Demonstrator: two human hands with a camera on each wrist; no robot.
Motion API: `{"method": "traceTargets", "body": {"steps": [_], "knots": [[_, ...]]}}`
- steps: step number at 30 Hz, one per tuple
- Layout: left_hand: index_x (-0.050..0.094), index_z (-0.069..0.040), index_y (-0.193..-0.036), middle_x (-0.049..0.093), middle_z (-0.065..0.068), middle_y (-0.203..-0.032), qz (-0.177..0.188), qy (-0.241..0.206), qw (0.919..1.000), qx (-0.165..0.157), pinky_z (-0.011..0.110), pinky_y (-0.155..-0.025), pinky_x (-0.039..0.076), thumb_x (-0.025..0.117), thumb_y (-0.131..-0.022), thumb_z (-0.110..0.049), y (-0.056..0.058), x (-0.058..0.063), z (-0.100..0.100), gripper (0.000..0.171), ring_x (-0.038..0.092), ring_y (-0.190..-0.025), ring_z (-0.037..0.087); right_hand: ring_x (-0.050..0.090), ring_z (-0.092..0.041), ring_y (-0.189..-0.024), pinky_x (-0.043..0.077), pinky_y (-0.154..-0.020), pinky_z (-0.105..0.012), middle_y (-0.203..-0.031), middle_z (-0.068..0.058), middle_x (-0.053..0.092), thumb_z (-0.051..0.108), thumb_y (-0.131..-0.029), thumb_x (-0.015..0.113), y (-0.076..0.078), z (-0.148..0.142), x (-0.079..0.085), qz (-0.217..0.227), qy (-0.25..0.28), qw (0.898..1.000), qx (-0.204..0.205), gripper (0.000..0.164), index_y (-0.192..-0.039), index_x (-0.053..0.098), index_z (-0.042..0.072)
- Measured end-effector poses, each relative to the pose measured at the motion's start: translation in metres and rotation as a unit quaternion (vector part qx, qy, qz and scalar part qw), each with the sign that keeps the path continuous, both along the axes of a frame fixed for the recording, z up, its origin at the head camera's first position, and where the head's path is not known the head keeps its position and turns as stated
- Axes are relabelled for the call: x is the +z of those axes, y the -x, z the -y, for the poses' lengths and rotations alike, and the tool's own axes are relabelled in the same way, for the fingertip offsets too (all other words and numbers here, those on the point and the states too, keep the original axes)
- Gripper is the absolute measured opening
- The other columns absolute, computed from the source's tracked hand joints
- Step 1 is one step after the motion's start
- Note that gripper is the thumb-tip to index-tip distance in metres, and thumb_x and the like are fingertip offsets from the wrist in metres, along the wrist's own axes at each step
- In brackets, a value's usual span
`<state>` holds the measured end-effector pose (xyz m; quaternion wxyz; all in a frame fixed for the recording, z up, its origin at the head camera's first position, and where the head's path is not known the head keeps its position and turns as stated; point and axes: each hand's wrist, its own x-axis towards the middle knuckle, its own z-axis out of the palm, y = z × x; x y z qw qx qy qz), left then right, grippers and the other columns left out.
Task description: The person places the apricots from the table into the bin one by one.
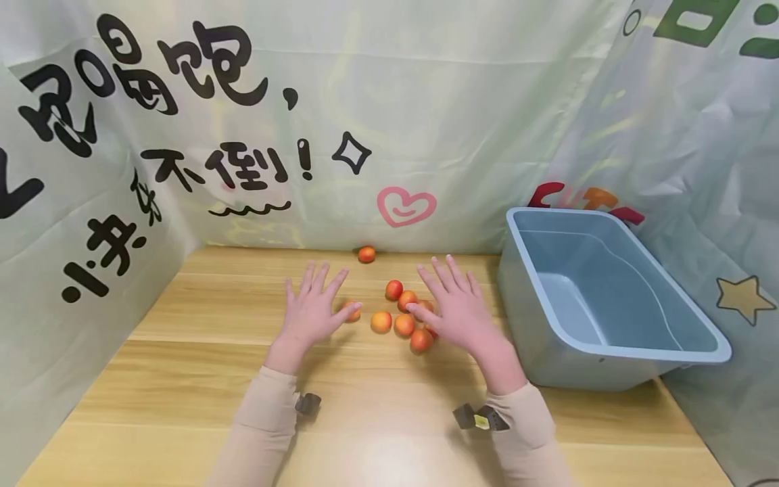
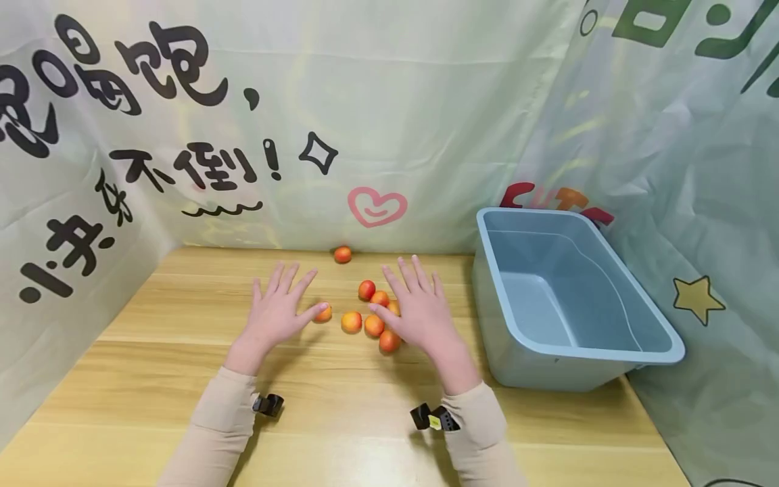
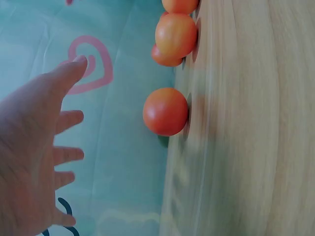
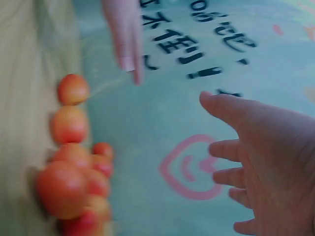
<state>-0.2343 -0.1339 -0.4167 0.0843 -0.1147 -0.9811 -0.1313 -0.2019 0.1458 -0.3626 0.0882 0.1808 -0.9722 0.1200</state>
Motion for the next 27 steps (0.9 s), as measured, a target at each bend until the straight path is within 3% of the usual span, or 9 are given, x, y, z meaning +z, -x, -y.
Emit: {"method": "traceTargets", "body": {"steps": [6, 12, 15, 21, 27], "knots": [[0.038, -0.029, -0.15, 0.037, 0.008, -0.155, -0.041, -0.027, 0.9983, -0.032, 0.07, -0.112, 0.016, 0.052, -0.09, -0.063, 0.0, 0.0, -0.004, 0.07, 0.025, -0.148, 0.034, 0.01, -0.034, -0.152, 0.009, -0.119, -0.059, -0.16, -0.012, 0.028, 0.058, -0.091, 0.055, -0.025, -0.027, 0.031, -0.017, -0.034, 0.999, -0.003, 0.072, -0.15, 0.039, 0.02], [0.045, -0.026, -0.145, 0.043, 0.007, -0.152, -0.051, -0.035, 0.9959, -0.066, 0.069, -0.112, 0.019, 0.057, -0.091, -0.057, 0.001, -0.002, -0.005, 0.063, 0.03, -0.146, 0.034, 0.011, -0.032, -0.152, 0.011, -0.118, -0.058, -0.16, -0.011, 0.029, 0.058, -0.091, 0.056, -0.048, -0.068, 0.048, -0.029, -0.065, 0.997, 0.008, 0.071, -0.149, 0.041, 0.02], [0.047, -0.026, -0.144, 0.044, 0.008, -0.151, -0.044, -0.034, 0.9955, -0.077, 0.07, -0.111, 0.019, 0.059, -0.091, -0.054, 0.0, -0.004, -0.005, 0.061, 0.031, -0.145, 0.035, 0.014, -0.031, -0.152, 0.014, -0.118, -0.057, -0.159, -0.011, 0.03, 0.055, -0.092, 0.057, -0.055, -0.09, 0.05, -0.048, -0.076, 0.996, 0.023, 0.069, -0.149, 0.041, 0.02], [0.046, -0.025, -0.145, 0.043, 0.01, -0.151, -0.033, -0.03, 0.995, -0.09, 0.072, -0.109, 0.02, 0.057, -0.092, -0.056, 0.003, -0.01, -0.005, 0.062, 0.03, -0.145, 0.036, 0.011, -0.023, -0.153, 0.001, -0.124, -0.04, -0.161, -0.006, 0.027, 0.052, -0.09, 0.062, -0.061, -0.133, 0.041, -0.065, -0.083, 0.994, 0.04, 0.072, -0.151, 0.036, 0.024], [0.042, -0.025, -0.148, 0.039, 0.01, -0.154, -0.008, -0.034, 0.9957, -0.085, 0.072, -0.11, 0.019, 0.057, -0.091, -0.057, 0.007, -0.012, 0.0, 0.066, 0.027, -0.147, 0.036, 0.01, -0.016, -0.153, -0.005, -0.123, -0.028, -0.161, -0.005, 0.028, 0.049, -0.086, 0.068, -0.061, -0.155, 0.037, -0.069, -0.077, 0.993, 0.054, 0.079, -0.153, 0.031, 0.03]]}}
